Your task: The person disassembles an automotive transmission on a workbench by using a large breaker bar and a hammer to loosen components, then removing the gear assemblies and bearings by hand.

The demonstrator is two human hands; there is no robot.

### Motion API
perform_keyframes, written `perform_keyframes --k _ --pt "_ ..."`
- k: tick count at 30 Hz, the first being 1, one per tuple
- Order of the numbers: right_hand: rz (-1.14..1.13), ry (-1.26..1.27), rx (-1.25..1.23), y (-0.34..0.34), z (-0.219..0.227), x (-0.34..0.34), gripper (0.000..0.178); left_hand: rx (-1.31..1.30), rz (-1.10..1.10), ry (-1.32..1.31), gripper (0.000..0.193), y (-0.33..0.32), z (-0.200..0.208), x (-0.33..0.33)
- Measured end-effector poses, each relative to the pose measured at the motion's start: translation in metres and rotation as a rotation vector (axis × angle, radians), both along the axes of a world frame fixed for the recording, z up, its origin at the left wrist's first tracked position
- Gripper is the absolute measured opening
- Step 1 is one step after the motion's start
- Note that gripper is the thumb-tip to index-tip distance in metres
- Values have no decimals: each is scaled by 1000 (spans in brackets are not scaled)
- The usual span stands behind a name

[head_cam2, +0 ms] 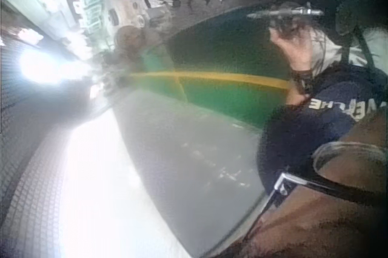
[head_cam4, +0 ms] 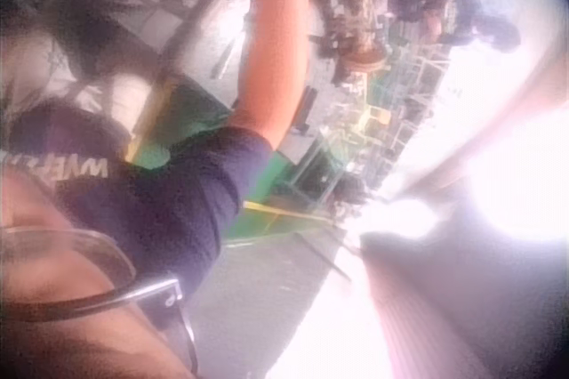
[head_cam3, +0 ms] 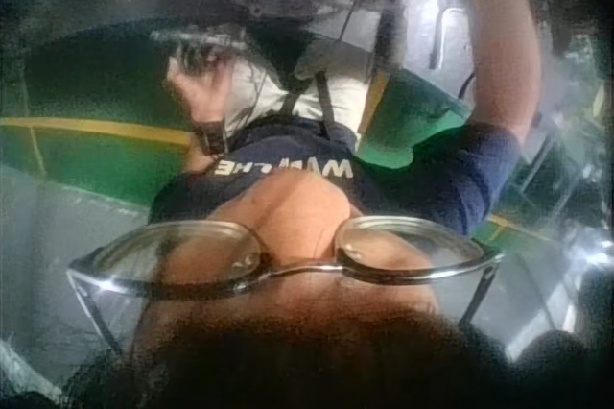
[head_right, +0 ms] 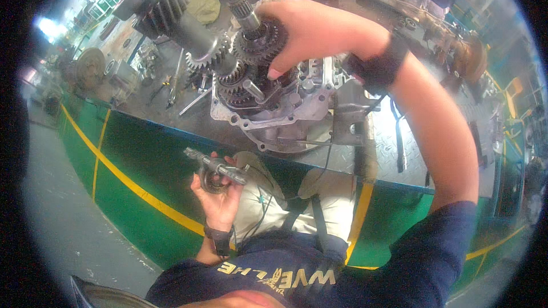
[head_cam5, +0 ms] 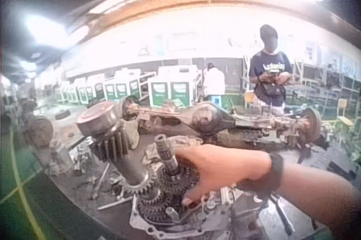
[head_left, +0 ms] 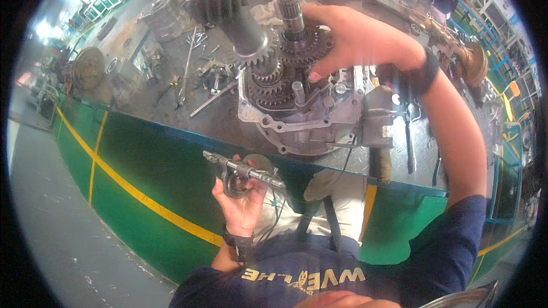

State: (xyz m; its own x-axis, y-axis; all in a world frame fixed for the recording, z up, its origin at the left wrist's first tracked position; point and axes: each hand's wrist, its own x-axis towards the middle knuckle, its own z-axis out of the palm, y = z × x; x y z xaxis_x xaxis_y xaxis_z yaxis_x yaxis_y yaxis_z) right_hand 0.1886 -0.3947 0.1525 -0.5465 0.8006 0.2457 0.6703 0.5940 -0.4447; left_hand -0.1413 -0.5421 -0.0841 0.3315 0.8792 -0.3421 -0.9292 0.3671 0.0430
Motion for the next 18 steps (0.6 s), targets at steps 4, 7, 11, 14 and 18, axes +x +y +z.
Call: perform_keyframes --k 4,7,11,14,18 --pt "0 -1 -11 11 -8 2 74 -44 11 73 68 -10 9 6" --pt "10 43 -87 14 -11 5 65 -39 0 83 68 -16 6 1" --pt "40 60 -23 19 -20 6 65 -16 -23 122 68 -23 -3 -6" --pt "58 120 -52 21 -23 6 67 -16 -15 120 67 -25 -7 -6" --pt "140 27 107 31 -29 10 70 -25 -38 120 66 -19 -9 2"
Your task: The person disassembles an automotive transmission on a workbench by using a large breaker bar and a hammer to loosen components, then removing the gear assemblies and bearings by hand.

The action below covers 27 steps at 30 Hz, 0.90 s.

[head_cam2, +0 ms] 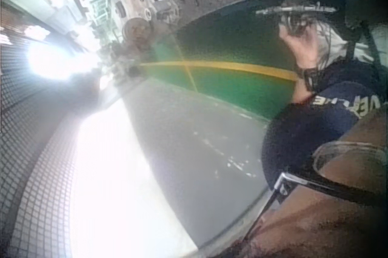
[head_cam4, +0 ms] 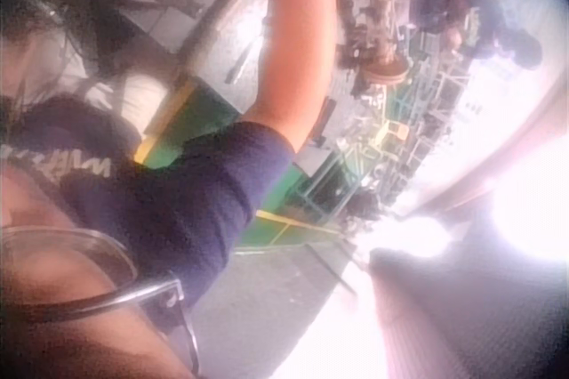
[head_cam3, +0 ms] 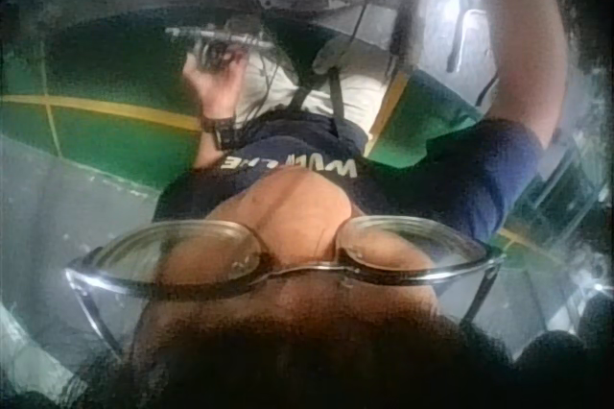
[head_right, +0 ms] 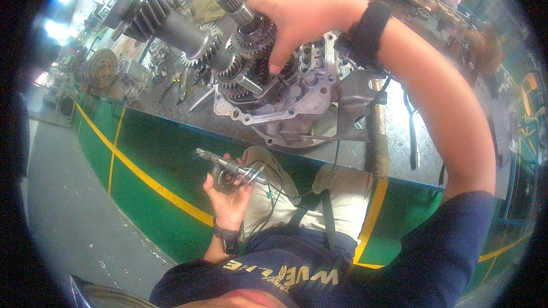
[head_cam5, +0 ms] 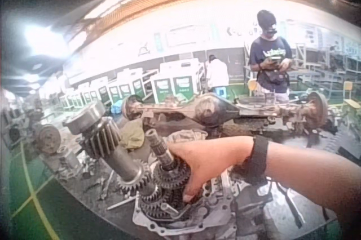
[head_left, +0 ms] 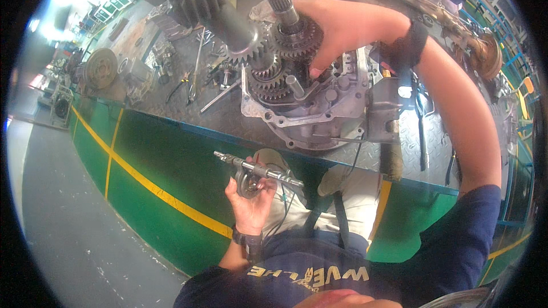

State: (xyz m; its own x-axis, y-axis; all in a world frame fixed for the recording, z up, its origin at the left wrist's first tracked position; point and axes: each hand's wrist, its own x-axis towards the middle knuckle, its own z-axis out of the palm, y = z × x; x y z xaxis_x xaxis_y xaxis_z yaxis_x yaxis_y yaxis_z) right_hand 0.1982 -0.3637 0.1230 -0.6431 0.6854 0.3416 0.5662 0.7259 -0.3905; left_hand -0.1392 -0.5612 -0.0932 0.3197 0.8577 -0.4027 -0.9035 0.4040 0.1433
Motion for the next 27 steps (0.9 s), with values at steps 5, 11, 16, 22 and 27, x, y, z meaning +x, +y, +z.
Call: perform_keyframes --k 5,11,16,22,27 --pt "-77 -14 -187 -6 16 -12 67 11 -4 37 62 -3 6 6" --pt "-173 -77 47 -12 44 -22 64 -22 40 70 60 -7 2 5" --pt "-252 -10 -58 -19 29 -19 71 8 37 31 59 -7 0 3" --pt "-221 25 119 -22 42 -23 83 3 43 24 63 -11 2 -3" --pt "-141 73 -46 -17 40 -11 91 6 27 35 66 -11 3 -1"
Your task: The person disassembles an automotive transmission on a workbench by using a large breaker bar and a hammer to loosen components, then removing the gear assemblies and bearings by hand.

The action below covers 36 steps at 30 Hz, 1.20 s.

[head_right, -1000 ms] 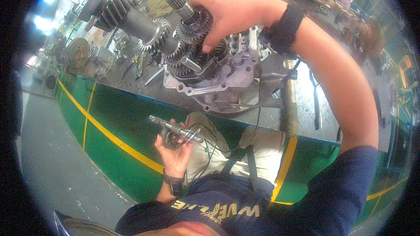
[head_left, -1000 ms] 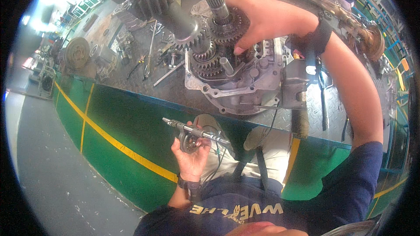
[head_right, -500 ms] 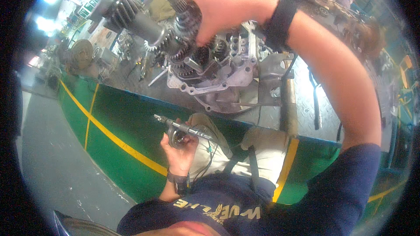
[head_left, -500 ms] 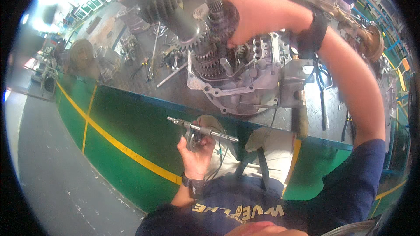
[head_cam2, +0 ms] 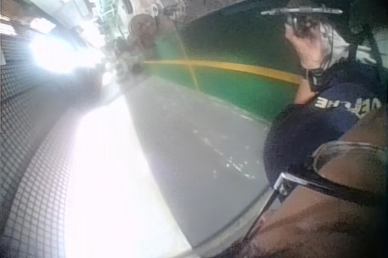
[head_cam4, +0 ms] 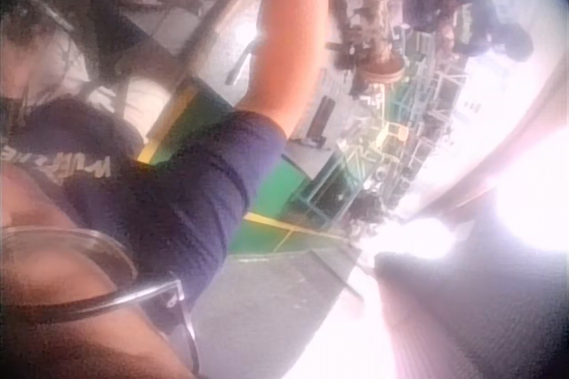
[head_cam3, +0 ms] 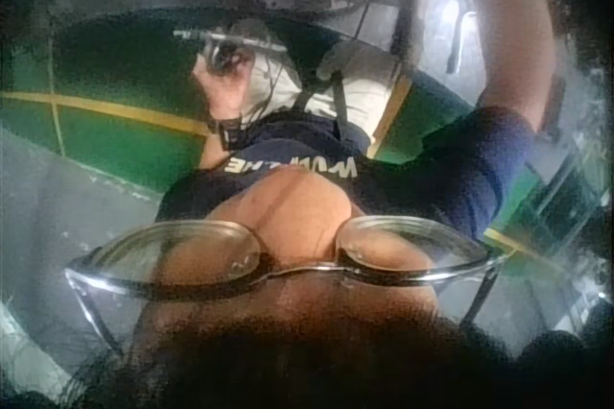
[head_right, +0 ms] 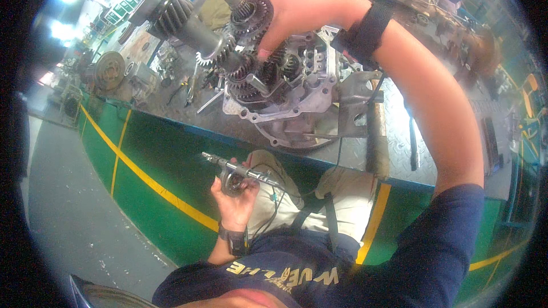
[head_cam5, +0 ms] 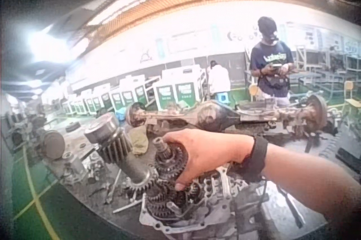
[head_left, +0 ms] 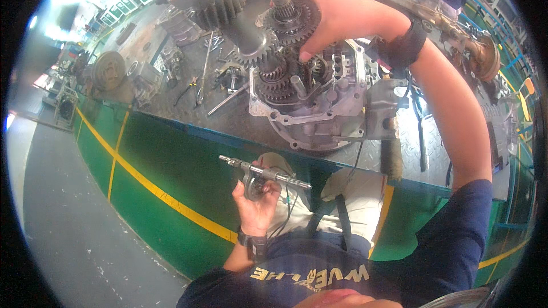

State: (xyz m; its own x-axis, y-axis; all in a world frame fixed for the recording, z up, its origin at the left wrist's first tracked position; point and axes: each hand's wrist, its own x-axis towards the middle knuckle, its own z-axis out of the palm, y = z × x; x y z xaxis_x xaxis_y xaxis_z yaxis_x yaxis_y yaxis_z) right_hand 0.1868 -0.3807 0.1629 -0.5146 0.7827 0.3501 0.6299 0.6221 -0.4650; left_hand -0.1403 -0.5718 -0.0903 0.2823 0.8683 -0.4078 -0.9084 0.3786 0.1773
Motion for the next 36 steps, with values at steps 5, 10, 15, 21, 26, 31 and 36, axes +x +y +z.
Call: perform_keyframes --k 5,10,15,21,26,31,36 --pt "22 -81 -94 -10 23 -10 91 -6 -4 -19 68 0 2 3" --pt "3 -100 -194 -8 24 -8 95 12 -15 39 68 -3 1 2" --pt "-11 95 -89 -9 -7 -1 89 2 -29 10 67 -3 2 3" --pt "4 138 -182 -17 -1 -4 92 57 -27 113 66 -4 1 0" --pt "-28 -57 -171 -18 14 -5 99 44 -39 130 70 -9 1 -2" --pt "80 -261 -385 -8 47 -13 101 92 -72 218 72 -12 12 0" --pt "-22 -46 -152 -2 3 1 96 55 -74 184 71 -15 12 -3"
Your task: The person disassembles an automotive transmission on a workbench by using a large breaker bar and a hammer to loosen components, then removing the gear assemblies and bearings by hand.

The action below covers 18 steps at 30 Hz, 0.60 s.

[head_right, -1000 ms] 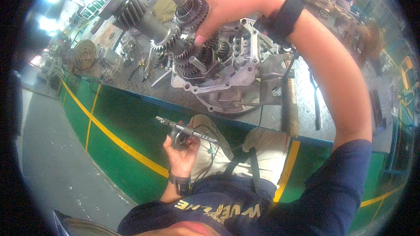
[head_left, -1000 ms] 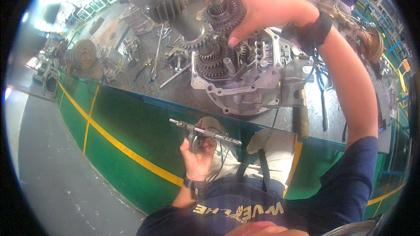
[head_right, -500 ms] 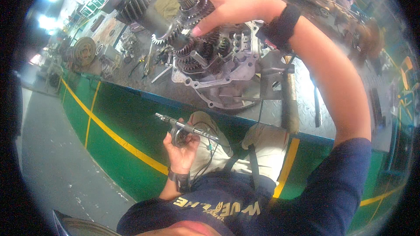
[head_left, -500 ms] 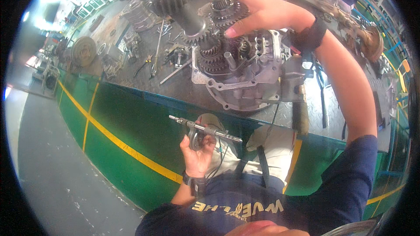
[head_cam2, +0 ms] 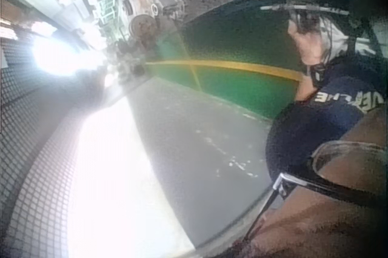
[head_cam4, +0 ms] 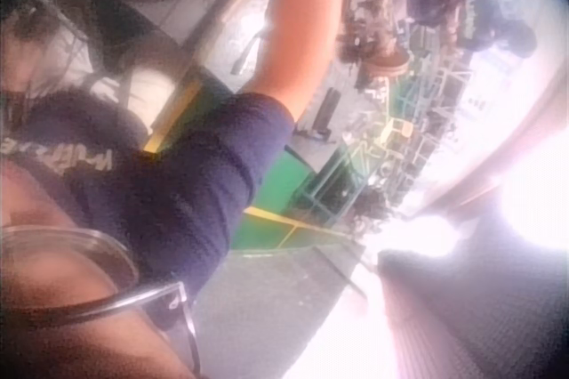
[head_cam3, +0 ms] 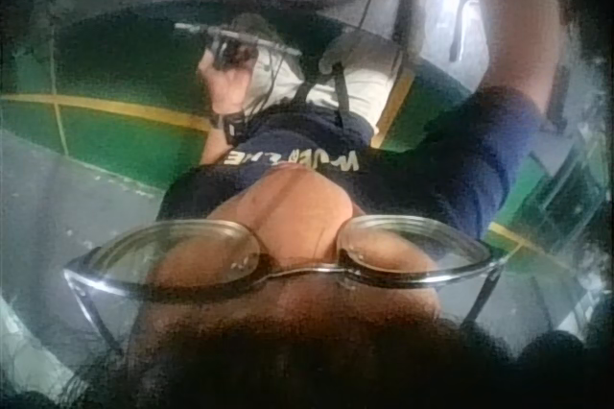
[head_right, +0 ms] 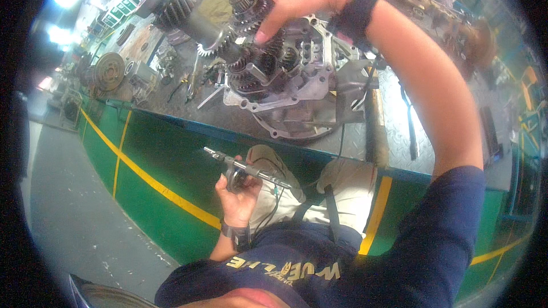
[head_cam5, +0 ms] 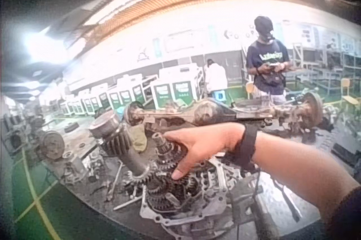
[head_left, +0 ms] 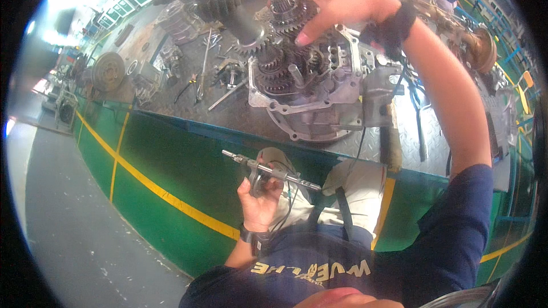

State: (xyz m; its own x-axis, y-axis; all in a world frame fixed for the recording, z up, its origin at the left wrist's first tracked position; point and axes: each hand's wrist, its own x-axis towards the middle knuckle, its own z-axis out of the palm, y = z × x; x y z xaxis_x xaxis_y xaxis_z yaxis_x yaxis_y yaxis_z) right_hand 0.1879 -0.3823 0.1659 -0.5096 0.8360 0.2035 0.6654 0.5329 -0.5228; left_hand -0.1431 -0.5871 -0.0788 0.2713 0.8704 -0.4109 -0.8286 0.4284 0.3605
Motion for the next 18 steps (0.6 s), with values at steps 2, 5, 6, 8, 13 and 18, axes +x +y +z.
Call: perform_keyframes --k 2,5,6,8,13,18 --pt "16 40 23 2 -22 5 97 14 -7 -15 70 1 -2 1" --pt "128 27 -49 1 -29 5 87 23 6 -23 67 4 -8 -7" --pt "92 26 -22 0 -30 5 84 26 18 -24 66 6 -9 -10" --pt "76 4 -193 -3 -26 2 88 18 67 -12 66 8 0 -9" --pt "-57 -251 18 -36 -3 10 89 102 77 -92 68 16 13 -13" --pt "-245 215 418 -147 14 18 71 139 78 -88 68 -2 37 -11"
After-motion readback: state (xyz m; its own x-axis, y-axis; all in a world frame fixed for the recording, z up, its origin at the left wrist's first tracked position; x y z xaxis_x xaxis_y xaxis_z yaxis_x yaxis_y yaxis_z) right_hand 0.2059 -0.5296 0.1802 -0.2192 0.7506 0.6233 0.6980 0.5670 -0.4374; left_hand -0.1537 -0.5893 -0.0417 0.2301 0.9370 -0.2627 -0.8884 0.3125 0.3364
